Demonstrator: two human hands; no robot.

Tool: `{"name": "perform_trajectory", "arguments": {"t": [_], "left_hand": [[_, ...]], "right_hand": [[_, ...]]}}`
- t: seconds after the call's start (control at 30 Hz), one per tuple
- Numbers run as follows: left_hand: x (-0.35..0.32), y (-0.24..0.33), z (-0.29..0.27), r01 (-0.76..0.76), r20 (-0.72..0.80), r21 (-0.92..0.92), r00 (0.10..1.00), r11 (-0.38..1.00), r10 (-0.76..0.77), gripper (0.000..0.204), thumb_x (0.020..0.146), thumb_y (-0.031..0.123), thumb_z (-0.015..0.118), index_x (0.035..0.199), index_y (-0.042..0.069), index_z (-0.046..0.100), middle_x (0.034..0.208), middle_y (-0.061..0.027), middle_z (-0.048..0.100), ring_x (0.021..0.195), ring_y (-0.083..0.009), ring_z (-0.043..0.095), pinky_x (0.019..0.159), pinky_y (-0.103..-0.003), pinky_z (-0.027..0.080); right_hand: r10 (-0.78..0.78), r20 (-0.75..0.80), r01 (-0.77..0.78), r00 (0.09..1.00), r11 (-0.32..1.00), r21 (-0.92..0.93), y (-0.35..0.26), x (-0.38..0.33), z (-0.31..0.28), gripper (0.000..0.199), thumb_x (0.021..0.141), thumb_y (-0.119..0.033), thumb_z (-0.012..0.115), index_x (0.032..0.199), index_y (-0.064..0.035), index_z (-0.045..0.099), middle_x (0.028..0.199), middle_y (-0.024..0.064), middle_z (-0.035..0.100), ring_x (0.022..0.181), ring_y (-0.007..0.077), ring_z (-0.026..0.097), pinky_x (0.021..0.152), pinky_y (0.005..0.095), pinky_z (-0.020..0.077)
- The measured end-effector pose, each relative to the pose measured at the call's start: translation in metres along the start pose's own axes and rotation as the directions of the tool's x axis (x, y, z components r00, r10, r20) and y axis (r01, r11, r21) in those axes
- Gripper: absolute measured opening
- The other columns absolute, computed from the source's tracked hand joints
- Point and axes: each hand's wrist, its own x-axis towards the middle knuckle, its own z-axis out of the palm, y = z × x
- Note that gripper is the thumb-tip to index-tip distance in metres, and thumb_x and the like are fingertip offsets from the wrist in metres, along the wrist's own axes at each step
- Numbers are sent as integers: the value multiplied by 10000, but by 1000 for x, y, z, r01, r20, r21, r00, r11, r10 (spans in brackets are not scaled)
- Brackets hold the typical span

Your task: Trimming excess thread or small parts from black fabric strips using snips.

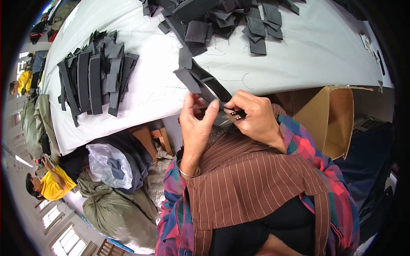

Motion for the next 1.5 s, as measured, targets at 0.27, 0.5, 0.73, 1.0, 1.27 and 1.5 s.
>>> {"name": "perform_trajectory", "arguments": {"t": [0.27,0.5,0.73,1.0,1.27,1.5], "left_hand": [[20,13,7,-126,-99,-140,989,982,113,302,836,93,655,1073,15,484,836,-29,549,719,-114,523,668,-234,428],[31,8,5,-3,92,-286,995,958,31,380,809,9,608,1119,-18,388,1002,-182,625,943,-241,633,787,-295,495],[32,-8,4,-53,136,-111,988,992,68,459,773,101,609,1164,-50,423,1134,-220,607,1075,-301,598,881,-322,435],[33,-6,0,-1,158,-158,987,987,26,518,752,71,588,1223,-66,422,1166,-218,592,1124,-306,568,904,-322,419],[20,-1,-1,0,178,-187,983,982,34,467,660,-51,489,1121,-72,563,1157,-134,613,729,-34,449,645,-174,365],[7,-14,-24,-81,186,-221,975,972,124,564,689,38,576,1239,-30,471,1176,-222,570,912,-190,534,814,-301,418]], "right_hand": [[-82,15,82,997,996,-36,-1,5,4,146,664,3,692,787,-28,619,713,88,596,611,246,619,540,322,476],[134,62,-143,989,974,177,13,8,-6,209,699,33,682,894,-28,637,748,69,589,676,158,590,624,266,468],[200,50,-204,979,973,104,19,17,-36,303,755,-75,712,1042,-38,619,885,63,633,791,159,596,710,278,468],[55,126,-43,991,995,-95,21,18,-41,204,749,-164,699,923,-64,661,760,85,608,694,270,577,624,342,441],[41,165,-15,985,988,-157,15,16,-46,175,731,-141,709,882,-64,668,723,74,600,654,251,569,599,338,426],[102,101,-111,990,990,89,8,16,-43,210,720,-28,708,923,-11,658,755,83,610,657,191,559,615,281,436]]}}
